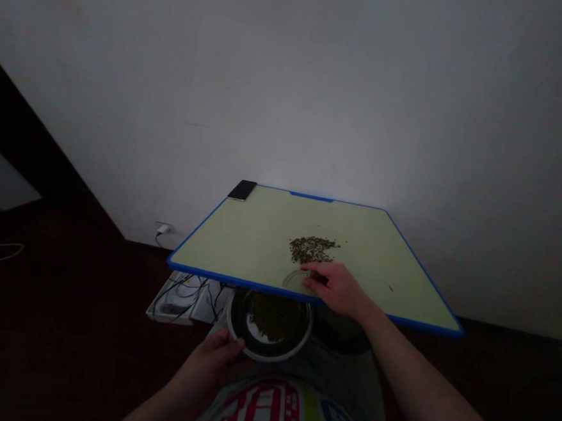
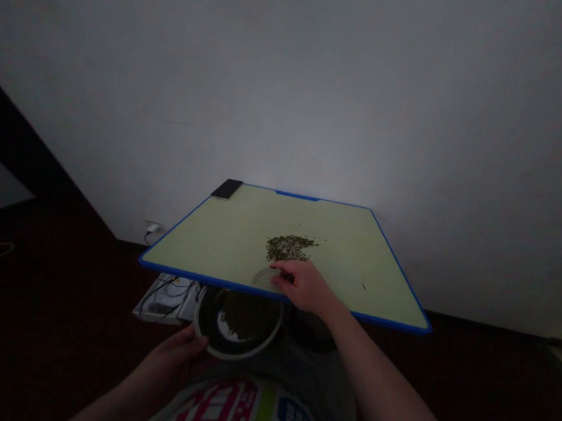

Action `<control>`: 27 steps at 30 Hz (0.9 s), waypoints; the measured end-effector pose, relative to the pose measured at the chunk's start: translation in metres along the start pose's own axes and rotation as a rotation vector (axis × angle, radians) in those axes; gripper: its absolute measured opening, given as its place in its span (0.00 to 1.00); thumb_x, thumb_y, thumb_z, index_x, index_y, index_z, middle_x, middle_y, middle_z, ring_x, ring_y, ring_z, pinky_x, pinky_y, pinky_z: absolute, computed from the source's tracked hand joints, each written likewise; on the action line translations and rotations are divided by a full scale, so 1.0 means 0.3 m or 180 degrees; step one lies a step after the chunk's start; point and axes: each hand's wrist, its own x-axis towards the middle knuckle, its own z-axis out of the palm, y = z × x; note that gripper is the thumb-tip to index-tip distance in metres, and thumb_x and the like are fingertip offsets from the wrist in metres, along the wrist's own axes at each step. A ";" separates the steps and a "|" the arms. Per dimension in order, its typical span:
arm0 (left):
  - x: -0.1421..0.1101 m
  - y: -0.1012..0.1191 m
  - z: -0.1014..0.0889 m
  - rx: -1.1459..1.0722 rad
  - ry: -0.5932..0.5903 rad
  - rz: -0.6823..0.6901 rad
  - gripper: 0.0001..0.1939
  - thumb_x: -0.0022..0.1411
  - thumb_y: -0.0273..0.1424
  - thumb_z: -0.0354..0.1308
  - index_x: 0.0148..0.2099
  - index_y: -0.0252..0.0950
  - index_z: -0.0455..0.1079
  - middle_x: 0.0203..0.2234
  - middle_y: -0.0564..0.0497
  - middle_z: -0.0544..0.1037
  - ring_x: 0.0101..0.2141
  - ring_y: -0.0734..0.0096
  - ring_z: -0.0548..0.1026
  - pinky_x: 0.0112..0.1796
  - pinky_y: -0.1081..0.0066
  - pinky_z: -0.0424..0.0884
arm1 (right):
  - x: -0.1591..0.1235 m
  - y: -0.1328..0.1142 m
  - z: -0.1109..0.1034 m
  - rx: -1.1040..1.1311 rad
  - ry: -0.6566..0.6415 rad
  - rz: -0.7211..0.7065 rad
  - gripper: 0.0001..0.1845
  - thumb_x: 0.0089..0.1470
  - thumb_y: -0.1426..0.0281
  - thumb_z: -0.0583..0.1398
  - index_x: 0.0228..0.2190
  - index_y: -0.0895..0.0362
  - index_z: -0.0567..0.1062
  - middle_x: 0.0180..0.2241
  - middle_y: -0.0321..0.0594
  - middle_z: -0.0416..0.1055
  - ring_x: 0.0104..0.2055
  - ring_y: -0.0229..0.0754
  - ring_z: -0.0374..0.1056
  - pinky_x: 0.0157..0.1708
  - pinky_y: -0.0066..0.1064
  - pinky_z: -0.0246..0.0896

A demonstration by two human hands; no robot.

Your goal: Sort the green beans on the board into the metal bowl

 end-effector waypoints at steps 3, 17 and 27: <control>0.026 -0.020 -0.029 0.0044 0.0083 0.0028 0.13 0.50 0.28 0.69 0.41 0.34 0.78 0.39 0.44 0.86 0.44 0.55 0.81 0.46 0.63 0.75 | -0.022 0.066 -0.069 -0.0054 0.0303 0.0290 0.19 0.55 0.62 0.59 0.44 0.57 0.79 0.25 0.37 0.75 0.26 0.39 0.66 0.30 0.30 0.60; 0.139 -0.050 -0.112 0.0174 0.0607 -0.0026 0.07 0.51 0.23 0.66 0.35 0.34 0.74 0.33 0.45 0.84 0.38 0.61 0.82 0.46 0.64 0.75 | -0.132 0.243 -0.192 -0.0234 0.0725 0.1077 0.24 0.52 0.55 0.58 0.43 0.58 0.79 0.26 0.39 0.75 0.26 0.41 0.66 0.27 0.32 0.60; 0.191 -0.007 -0.137 0.0659 0.0894 0.0160 0.07 0.49 0.24 0.68 0.32 0.33 0.73 0.26 0.47 0.82 0.28 0.65 0.81 0.35 0.68 0.75 | -0.131 0.259 -0.189 -0.0224 0.0895 0.0963 0.22 0.53 0.57 0.57 0.42 0.58 0.79 0.25 0.38 0.73 0.25 0.40 0.65 0.26 0.31 0.60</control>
